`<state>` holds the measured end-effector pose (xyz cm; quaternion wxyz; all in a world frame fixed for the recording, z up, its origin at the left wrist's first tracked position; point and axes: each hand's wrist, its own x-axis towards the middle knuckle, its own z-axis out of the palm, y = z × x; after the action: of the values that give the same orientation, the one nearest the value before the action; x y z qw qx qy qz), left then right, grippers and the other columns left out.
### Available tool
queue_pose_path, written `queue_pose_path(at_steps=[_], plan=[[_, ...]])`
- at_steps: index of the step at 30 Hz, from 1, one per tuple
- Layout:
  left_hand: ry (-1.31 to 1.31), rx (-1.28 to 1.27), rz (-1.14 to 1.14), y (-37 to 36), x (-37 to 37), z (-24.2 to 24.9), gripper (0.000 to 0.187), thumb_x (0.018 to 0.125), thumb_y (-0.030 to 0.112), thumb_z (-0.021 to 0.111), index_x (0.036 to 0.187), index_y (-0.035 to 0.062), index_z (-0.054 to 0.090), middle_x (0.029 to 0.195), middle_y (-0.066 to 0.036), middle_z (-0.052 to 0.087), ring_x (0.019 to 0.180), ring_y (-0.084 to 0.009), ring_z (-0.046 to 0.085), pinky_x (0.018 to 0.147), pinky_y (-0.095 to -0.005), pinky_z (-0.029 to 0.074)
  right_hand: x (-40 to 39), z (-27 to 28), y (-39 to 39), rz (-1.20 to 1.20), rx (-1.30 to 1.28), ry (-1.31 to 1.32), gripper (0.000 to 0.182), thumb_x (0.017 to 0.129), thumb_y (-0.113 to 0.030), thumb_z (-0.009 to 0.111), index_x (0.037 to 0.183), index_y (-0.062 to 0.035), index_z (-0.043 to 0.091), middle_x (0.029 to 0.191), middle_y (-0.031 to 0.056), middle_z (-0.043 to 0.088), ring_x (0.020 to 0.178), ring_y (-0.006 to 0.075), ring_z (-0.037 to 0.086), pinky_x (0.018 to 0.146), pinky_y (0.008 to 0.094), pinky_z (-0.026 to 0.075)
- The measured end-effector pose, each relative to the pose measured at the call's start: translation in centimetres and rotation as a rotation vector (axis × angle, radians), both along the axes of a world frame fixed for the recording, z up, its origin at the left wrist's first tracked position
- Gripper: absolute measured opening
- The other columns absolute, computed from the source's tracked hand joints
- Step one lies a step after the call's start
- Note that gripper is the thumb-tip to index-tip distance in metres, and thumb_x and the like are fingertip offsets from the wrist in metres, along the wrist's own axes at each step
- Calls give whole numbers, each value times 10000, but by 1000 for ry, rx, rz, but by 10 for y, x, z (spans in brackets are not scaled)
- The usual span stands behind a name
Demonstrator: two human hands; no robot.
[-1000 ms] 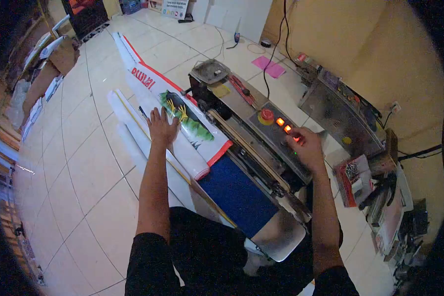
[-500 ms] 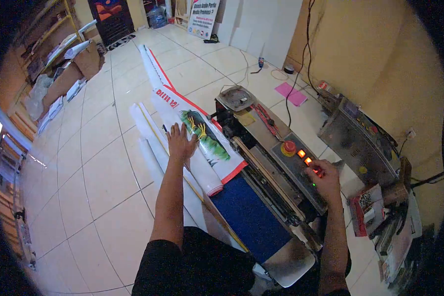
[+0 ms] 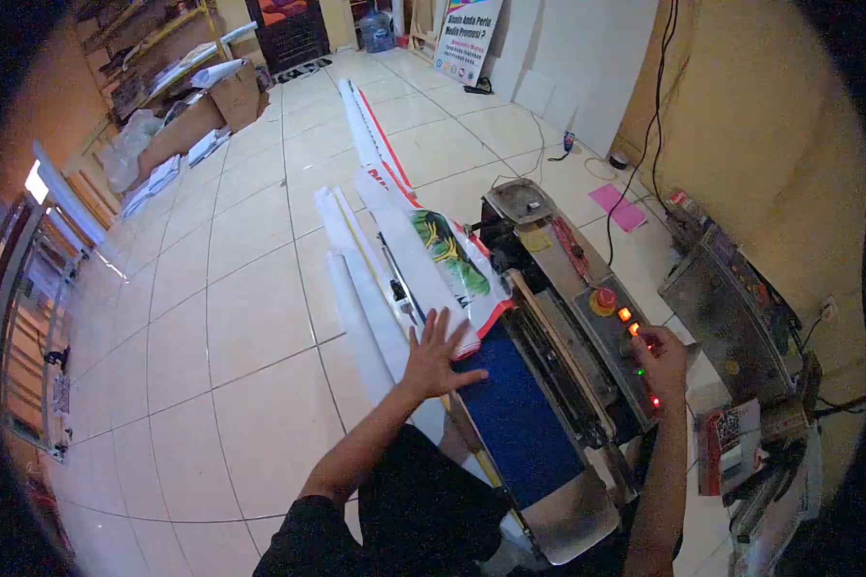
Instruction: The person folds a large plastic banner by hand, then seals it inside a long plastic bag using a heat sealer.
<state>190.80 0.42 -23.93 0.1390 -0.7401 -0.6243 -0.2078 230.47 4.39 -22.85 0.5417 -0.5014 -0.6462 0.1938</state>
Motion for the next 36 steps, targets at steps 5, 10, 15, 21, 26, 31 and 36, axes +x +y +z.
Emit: queue_pose_path(at_steps=[5, 10, 15, 21, 26, 31, 36], plan=[[123, -53, -24, 23, -25, 9, 656, 861, 579, 511, 1389, 201, 421, 1476, -192, 299, 1364, -396, 277, 1054, -633, 212, -5, 27, -13, -52, -66, -73, 187, 809, -160, 692, 925, -18, 659, 866, 95, 650, 740, 181, 631, 680, 302, 507], [170, -70, 13, 42, -45, 26, 558, 909, 536, 459, 1364, 215, 449, 1451, -176, 353, 1362, -343, 308, 1053, -603, 256, 0, 13, -8, -23, 20, -58, 187, 823, -161, 671, 929, -7, 662, 870, 107, 658, 719, 188, 638, 669, 312, 512], [200, -66, 60, 53, -52, 34, 542, 914, 531, 450, 1357, 218, 455, 1436, -171, 380, 1341, -342, 349, 1041, -597, 287, -3, 15, -8, -30, 84, -29, 182, 817, -156, 676, 910, 0, 667, 830, 105, 660, 700, 187, 639, 657, 312, 512], [167, -90, 98, 63, -59, 37, 543, 910, 547, 441, 1354, 235, 456, 1448, -160, 370, 1352, -334, 337, 1030, -585, 321, -5, 22, -17, -57, 31, -11, 199, 824, -169, 682, 907, 12, 670, 809, 82, 671, 724, 146, 621, 682, 294, 502], [174, -107, 122, 74, -67, 43, 557, 903, 571, 428, 1358, 250, 451, 1465, -145, 346, 1360, -331, 322, 1023, -593, 331, -4, 18, -13, -61, 48, -28, 189, 831, -168, 670, 924, -4, 667, 826, 101, 660, 714, 185, 632, 671, 318, 506], [105, -169, 133, 86, -73, 45, 551, 913, 559, 417, 1376, 260, 429, 1487, -138, 307, 1377, -313, 295, 1009, -572, 365, -3, 16, -10, -34, 4, 1, 196, 831, -168, 675, 920, 7, 665, 833, 96, 661, 711, 177, 631, 670, 312, 508], [90, -161, 175, 99, -81, 49, 522, 919, 528, 431, 1372, 269, 434, 1483, -144, 312, 1378, -306, 293, 1005, -521, 396, -4, 18, -11, -31, -55, 52, 185, 831, -156, 678, 919, 7, 667, 830, 89, 663, 698, 156, 628, 648, 296, 508]])
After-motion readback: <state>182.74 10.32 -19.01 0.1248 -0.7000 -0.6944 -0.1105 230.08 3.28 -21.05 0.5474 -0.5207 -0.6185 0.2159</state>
